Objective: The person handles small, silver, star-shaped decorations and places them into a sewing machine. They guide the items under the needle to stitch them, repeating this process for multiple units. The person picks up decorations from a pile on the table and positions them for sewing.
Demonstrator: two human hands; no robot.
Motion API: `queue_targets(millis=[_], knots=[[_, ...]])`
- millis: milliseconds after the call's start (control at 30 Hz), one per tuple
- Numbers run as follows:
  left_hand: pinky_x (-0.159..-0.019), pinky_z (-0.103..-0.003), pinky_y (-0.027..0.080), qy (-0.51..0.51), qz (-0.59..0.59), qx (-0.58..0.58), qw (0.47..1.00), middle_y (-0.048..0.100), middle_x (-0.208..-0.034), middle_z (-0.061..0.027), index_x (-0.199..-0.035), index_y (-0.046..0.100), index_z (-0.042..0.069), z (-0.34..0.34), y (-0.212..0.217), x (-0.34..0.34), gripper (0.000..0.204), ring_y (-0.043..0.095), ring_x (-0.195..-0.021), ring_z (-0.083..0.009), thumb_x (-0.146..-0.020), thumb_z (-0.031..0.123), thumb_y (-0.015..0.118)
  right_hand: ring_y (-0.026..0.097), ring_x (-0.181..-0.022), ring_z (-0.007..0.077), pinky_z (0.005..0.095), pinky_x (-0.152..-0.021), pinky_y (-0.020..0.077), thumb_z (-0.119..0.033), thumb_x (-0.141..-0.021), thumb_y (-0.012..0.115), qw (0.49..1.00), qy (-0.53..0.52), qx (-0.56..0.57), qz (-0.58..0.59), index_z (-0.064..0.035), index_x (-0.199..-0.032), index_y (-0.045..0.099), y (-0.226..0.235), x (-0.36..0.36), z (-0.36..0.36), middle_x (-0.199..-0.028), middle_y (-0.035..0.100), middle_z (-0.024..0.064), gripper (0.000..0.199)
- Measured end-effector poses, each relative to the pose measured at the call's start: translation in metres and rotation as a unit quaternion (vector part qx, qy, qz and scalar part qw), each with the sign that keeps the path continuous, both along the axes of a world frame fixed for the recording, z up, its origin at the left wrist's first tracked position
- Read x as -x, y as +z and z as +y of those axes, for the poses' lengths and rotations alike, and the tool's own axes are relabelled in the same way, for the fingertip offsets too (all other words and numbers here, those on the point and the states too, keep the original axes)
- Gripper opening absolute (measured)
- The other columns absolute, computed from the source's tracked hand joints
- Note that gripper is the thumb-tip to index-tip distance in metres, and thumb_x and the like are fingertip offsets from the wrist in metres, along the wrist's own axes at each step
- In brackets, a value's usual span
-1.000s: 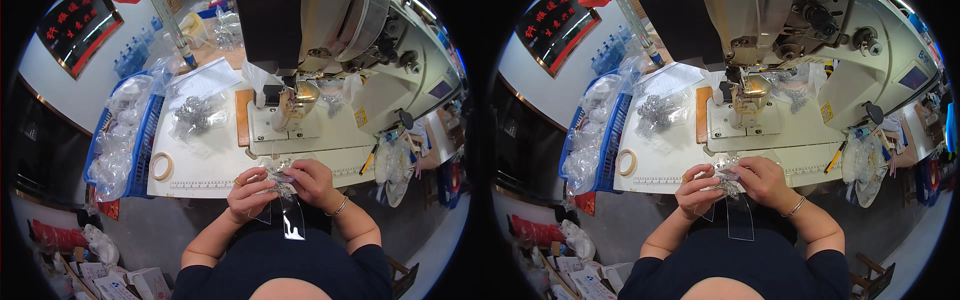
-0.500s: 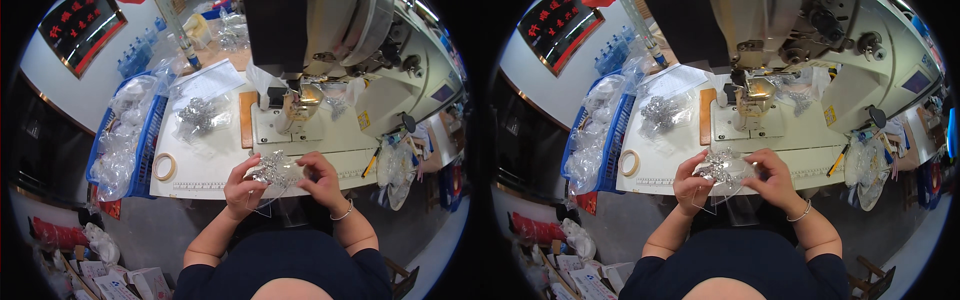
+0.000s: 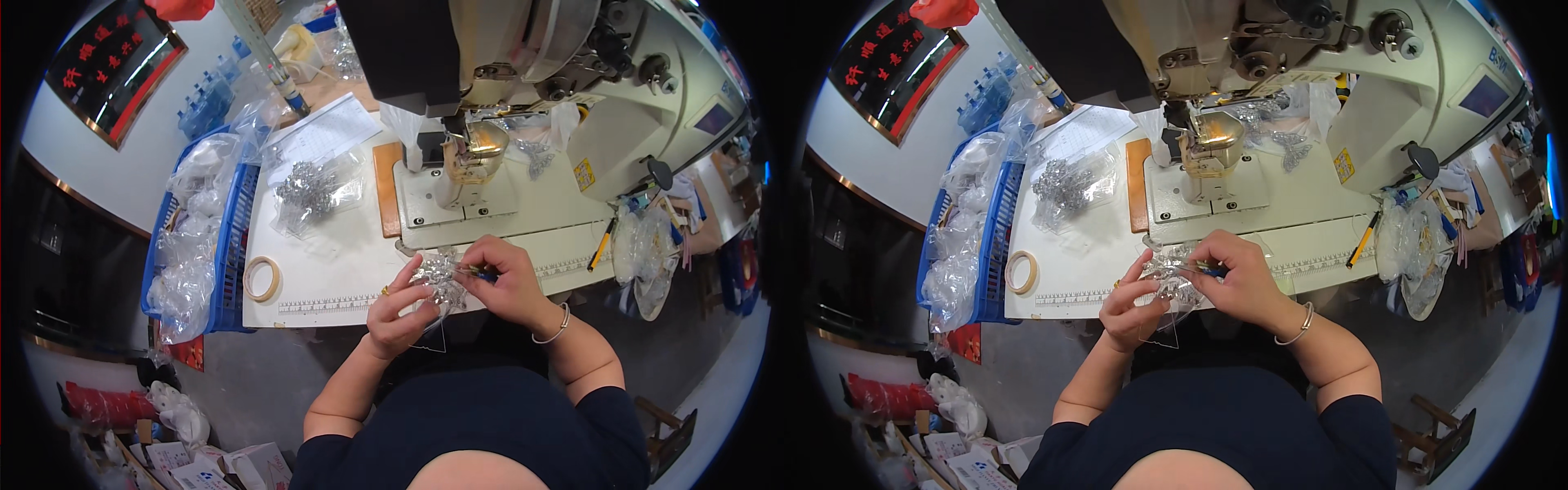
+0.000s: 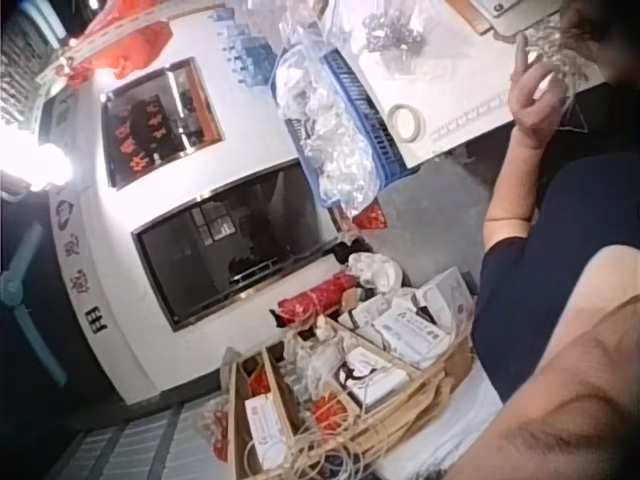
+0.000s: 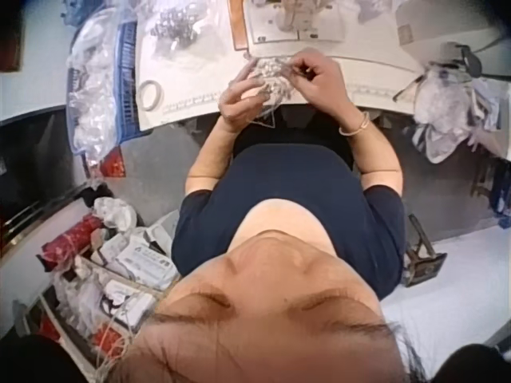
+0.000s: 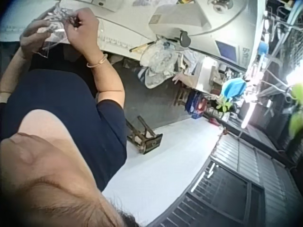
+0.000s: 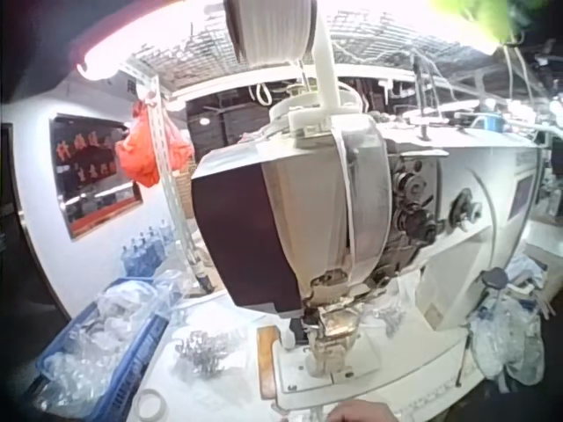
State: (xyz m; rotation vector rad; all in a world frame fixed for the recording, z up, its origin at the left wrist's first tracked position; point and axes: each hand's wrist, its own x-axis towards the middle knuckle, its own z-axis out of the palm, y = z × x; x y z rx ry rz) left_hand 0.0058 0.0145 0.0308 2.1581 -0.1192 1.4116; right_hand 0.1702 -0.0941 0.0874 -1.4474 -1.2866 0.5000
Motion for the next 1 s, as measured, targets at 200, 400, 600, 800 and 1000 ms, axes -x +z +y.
queue_targets(millis=[200, 400, 600, 800, 1000], knots=[[-0.084, -0.043, 0.054, 0.039, 0.034, -0.082, 0.995, 0.061, -0.101, -0.0140, -0.072, 0.061, 0.002, 0.001, 0.009, 0.002, 0.011, 0.056, -0.105, -0.0446, -0.068, -0.004, 0.069, 0.051, -0.060, 0.0148, 0.0257, -0.056, 0.0427, -0.007, -0.071, 0.073, 0.998, -0.036, -0.040, 0.016, -0.0022, -0.080, 0.060, -0.003, 0.004, 0.008, -0.075, 0.056, 0.0055, 0.016], [-0.084, -0.042, 0.053, 0.074, 0.017, 0.121, 0.990, 0.062, -0.102, -0.0204, -0.075, 0.059, 0.000, -0.009, -0.002, -0.002, 0.013, 0.056, -0.104, -0.0448, -0.069, -0.005, 0.070, 0.057, -0.064, 0.0191, 0.0288, -0.057, 0.0468, -0.013, -0.073, 0.072, 0.969, -0.125, -0.104, -0.185, -0.0055, -0.102, 0.064, 0.004, 0.010, -0.010, -0.084, 0.056, 0.0062, 0.030], [-0.085, -0.041, 0.052, 0.100, 0.039, 0.070, 0.992, 0.061, -0.104, -0.0202, -0.073, 0.060, 0.000, -0.007, 0.001, -0.003, 0.013, 0.057, -0.104, -0.0432, -0.068, -0.005, 0.071, 0.059, -0.064, 0.0208, 0.0292, -0.053, 0.0476, -0.009, -0.070, 0.072, 0.954, -0.103, -0.099, -0.264, -0.0070, -0.091, 0.065, -0.002, 0.021, -0.021, -0.080, 0.059, 0.0055, 0.023], [-0.083, -0.040, 0.052, 0.095, 0.041, 0.032, 0.994, 0.061, -0.106, -0.0204, -0.071, 0.061, 0.001, -0.007, 0.005, -0.004, 0.010, 0.057, -0.104, -0.0432, -0.068, -0.004, 0.069, 0.059, -0.064, 0.0209, 0.0297, -0.053, 0.0474, -0.008, -0.068, 0.073, 0.936, -0.105, -0.114, -0.317, -0.0061, -0.081, 0.063, -0.001, 0.022, -0.016, -0.075, 0.059, 0.0041, 0.017], [-0.083, -0.039, 0.052, 0.066, 0.036, 0.033, 0.997, 0.061, -0.107, -0.0212, -0.071, 0.061, 0.000, -0.009, 0.013, -0.001, 0.007, 0.056, -0.105, -0.0438, -0.070, -0.005, 0.065, 0.059, -0.060, 0.0198, 0.0294, -0.051, 0.0466, -0.008, -0.068, 0.073, 0.958, -0.073, -0.094, -0.260, -0.0068, -0.075, 0.063, 0.003, 0.016, -0.014, -0.073, 0.058, 0.0034, 0.013]])
